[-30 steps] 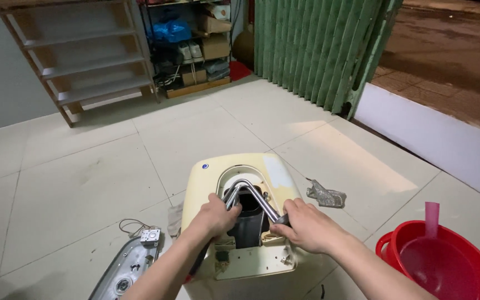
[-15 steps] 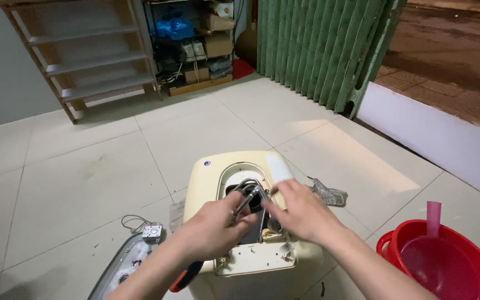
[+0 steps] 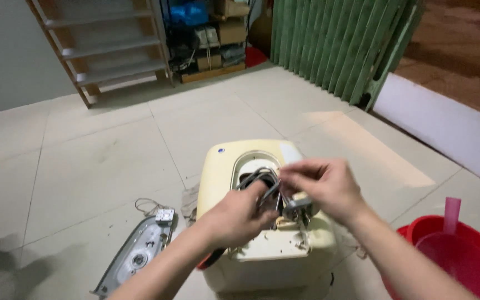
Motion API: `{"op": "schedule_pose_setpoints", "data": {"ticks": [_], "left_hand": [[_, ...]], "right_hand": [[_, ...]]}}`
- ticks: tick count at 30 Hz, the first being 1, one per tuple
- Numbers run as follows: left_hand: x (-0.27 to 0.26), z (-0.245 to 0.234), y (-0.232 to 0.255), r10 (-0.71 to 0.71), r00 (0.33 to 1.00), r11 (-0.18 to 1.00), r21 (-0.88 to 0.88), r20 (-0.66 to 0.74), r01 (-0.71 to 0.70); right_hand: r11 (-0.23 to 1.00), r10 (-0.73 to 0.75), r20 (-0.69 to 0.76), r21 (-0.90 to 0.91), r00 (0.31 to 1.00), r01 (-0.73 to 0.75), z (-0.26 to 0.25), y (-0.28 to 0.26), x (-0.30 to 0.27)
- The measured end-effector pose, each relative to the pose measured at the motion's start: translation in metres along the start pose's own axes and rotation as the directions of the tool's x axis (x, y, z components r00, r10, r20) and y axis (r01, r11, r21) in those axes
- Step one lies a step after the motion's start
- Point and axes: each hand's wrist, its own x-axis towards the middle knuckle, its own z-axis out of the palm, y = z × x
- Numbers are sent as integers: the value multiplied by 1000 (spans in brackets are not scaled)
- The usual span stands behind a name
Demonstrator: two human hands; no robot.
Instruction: Reinstalling a heating element into an appliance housing, including connecting wires and securing components with a screwdriver.
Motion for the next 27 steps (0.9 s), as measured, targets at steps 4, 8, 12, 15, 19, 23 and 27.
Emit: {"op": "schedule_pose_setpoints", "data": {"ticks": [4, 8, 12, 15, 19, 23, 27], "left_hand": [[-6, -4, 2, 75, 997, 993, -94, 7, -74], [10, 8, -13, 103, 993, 988, -113, -50, -108], [11, 14, -4, 110, 983, 601, -777, -149, -185], [20, 27, -5, 192, 974, 114, -983, -120, -143], [22, 28, -12, 305, 947, -30, -995, -101, -97], [14, 24, -10, 340, 939, -29, -999, -44, -36], [22, 23, -17, 428, 902, -72, -997, -58, -30]], "right_hand": [[982, -155, -125, 89, 980, 167, -11, 23, 18], [968, -121, -267, 182, 956, 174, -15, 29, 23], [964, -29, -90, 260, 996, 52, 10, 17, 3], [853, -63, 190, 520, 980, -46, 32, 65, 12], [804, -234, 179, 589, 956, 86, 36, 42, -8], [813, -276, 190, 568, 942, 123, 28, 51, 1], [704, -402, 171, 686, 899, 184, 24, 14, -12]]}}
